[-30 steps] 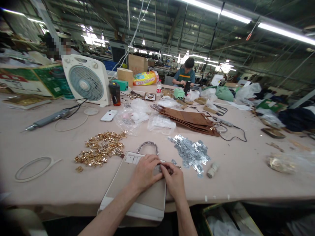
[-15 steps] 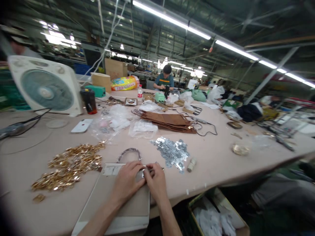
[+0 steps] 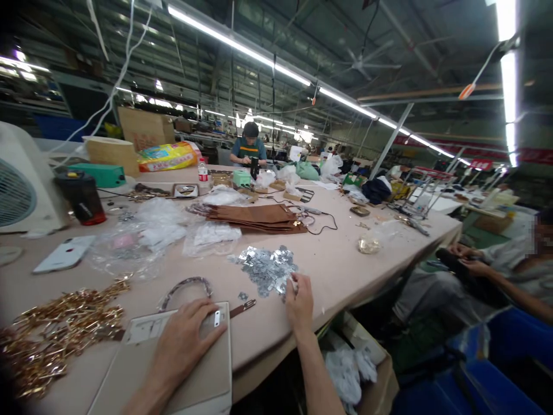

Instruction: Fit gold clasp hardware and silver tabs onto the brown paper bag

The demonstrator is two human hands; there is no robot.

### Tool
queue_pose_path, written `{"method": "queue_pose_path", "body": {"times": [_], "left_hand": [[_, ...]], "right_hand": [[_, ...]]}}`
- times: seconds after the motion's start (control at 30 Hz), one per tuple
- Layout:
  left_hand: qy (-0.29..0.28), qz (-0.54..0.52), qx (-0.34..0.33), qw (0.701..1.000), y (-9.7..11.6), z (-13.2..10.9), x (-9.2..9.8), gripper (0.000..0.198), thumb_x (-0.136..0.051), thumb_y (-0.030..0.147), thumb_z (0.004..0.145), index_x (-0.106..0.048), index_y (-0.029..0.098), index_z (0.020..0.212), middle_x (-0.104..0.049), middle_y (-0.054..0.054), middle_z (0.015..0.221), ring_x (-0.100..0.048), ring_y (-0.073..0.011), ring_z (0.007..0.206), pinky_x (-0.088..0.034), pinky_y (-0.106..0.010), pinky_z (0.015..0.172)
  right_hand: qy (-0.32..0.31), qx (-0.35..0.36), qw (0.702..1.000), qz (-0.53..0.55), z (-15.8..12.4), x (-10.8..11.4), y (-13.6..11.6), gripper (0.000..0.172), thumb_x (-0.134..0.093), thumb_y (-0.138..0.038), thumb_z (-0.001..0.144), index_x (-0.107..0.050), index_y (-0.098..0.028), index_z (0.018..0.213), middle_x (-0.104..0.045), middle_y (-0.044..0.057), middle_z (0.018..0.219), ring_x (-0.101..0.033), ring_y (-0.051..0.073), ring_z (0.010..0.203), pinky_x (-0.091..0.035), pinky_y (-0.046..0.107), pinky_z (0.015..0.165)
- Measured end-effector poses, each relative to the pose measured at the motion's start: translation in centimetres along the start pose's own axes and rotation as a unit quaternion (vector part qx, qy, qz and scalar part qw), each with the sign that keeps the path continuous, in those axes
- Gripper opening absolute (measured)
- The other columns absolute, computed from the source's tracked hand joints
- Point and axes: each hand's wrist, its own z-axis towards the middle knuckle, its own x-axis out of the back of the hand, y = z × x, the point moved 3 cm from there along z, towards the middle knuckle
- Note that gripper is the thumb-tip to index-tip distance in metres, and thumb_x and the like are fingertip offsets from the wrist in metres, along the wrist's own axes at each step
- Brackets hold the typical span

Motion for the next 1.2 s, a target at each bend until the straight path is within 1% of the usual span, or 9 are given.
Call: {"method": "queue_pose_path", "body": {"times": [0.07, 0.17, 0.4, 0.53, 0.63, 0.8, 0.93, 1.07, 1.2], "left_hand": [[0.001, -0.003, 0.005, 1.0, 0.0, 0.0, 0.1, 0.025, -0.077, 0.038, 0.087, -0.073, 0.029, 0.11, -0.072, -0.003, 0.121, -0.064, -0.0314, 0.113, -0.051, -0.048, 0.098], [-0.002, -0.01, 0.011, 1.0, 0.0, -0.1, 0.2, 0.025, -0.077, 0.038, 0.086, -0.073, 0.029, 0.109, -0.072, -0.003, 0.121, -0.064, -0.0307, 0.113, -0.051, -0.048, 0.098], [-0.011, -0.018, 0.019, 1.0, 0.1, -0.3, 0.4, 0.025, -0.077, 0.035, 0.087, -0.073, 0.029, 0.111, -0.07, -0.004, 0.123, -0.062, -0.0303, 0.117, -0.049, -0.049, 0.101], [-0.01, -0.021, 0.021, 0.999, 0.1, -0.4, 0.4, 0.024, -0.076, 0.035, 0.088, -0.072, 0.029, 0.111, -0.07, -0.003, 0.124, -0.062, -0.0299, 0.118, -0.049, -0.049, 0.103], [-0.008, -0.021, 0.023, 0.999, 0.1, -0.5, 0.5, 0.025, -0.077, 0.035, 0.087, -0.072, 0.029, 0.111, -0.07, -0.003, 0.124, -0.062, -0.0302, 0.119, -0.049, -0.049, 0.102], [0.0, -0.022, 0.021, 1.0, 0.0, -0.6, 0.5, 0.027, -0.079, 0.034, 0.086, -0.072, 0.03, 0.111, -0.07, -0.002, 0.124, -0.063, -0.0297, 0.118, -0.05, -0.047, 0.1], [0.0, -0.018, 0.017, 1.0, 0.0, -0.7, 0.5, 0.027, -0.079, 0.034, 0.086, -0.071, 0.029, 0.112, -0.07, -0.003, 0.124, -0.062, -0.0297, 0.118, -0.049, -0.047, 0.099], [0.007, -0.017, 0.006, 1.0, 0.1, -0.7, 0.5, 0.026, -0.079, 0.034, 0.087, -0.071, 0.028, 0.111, -0.07, -0.004, 0.123, -0.062, -0.0301, 0.117, -0.049, -0.047, 0.098], [0.009, -0.017, 0.009, 1.0, 0.2, -0.6, 0.6, 0.024, -0.077, 0.034, 0.088, -0.071, 0.027, 0.11, -0.07, -0.006, 0.124, -0.062, -0.0307, 0.117, -0.05, -0.047, 0.098]], "right_hand": [[-0.03, 0.025, 0.998, -0.046, 1.3, 0.4, 1.2, 0.029, -0.055, -0.044, 0.1, -0.072, -0.022, 0.108, -0.067, 0.01, 0.112, -0.062, 0.027, 0.109, -0.05, 0.043, 0.101], [-0.058, 0.038, 0.996, -0.064, 2.1, 0.2, 2.4, 0.026, -0.06, -0.042, 0.097, -0.076, -0.023, 0.095, -0.068, 0.01, 0.106, -0.063, 0.028, 0.107, -0.049, 0.043, 0.102], [-0.112, 0.052, 0.986, -0.113, 2.9, -1.5, 3.4, 0.022, -0.065, -0.04, 0.091, -0.082, -0.025, 0.091, -0.072, 0.01, 0.101, -0.062, 0.03, 0.103, -0.046, 0.043, 0.1], [-0.142, 0.051, 0.979, -0.136, 3.9, -1.9, 3.6, 0.016, -0.068, -0.035, 0.086, -0.082, -0.027, 0.082, -0.074, 0.008, 0.093, -0.063, 0.03, 0.097, -0.045, 0.041, 0.092], [-0.152, 0.046, 0.977, -0.142, 4.3, -2.0, 3.7, 0.016, -0.067, -0.03, 0.084, -0.08, -0.027, 0.075, -0.074, 0.007, 0.086, -0.064, 0.028, 0.09, -0.045, 0.038, 0.087], [-0.144, 0.038, 0.981, -0.121, 4.0, -2.2, 4.0, 0.015, -0.065, -0.033, 0.083, -0.076, -0.026, 0.076, -0.073, 0.006, 0.087, -0.064, 0.028, 0.092, -0.045, 0.039, 0.091], [-0.113, 0.016, 0.99, -0.088, 3.4, -1.9, 4.5, 0.023, -0.062, -0.043, 0.086, -0.075, -0.024, 0.081, -0.074, 0.008, 0.092, -0.065, 0.03, 0.098, -0.046, 0.042, 0.097], [-0.078, -0.025, 0.996, -0.047, 3.0, -1.5, 5.3, 0.037, -0.056, -0.051, 0.091, -0.076, -0.021, 0.097, -0.076, 0.01, 0.098, -0.067, 0.029, 0.095, -0.051, 0.04, 0.089], [-0.06, -0.048, 0.997, -0.01, 3.0, -1.2, 5.5, 0.044, -0.058, -0.057, 0.09, -0.078, -0.019, 0.1, -0.078, 0.01, 0.097, -0.07, 0.029, 0.094, -0.054, 0.039, 0.087]]}}
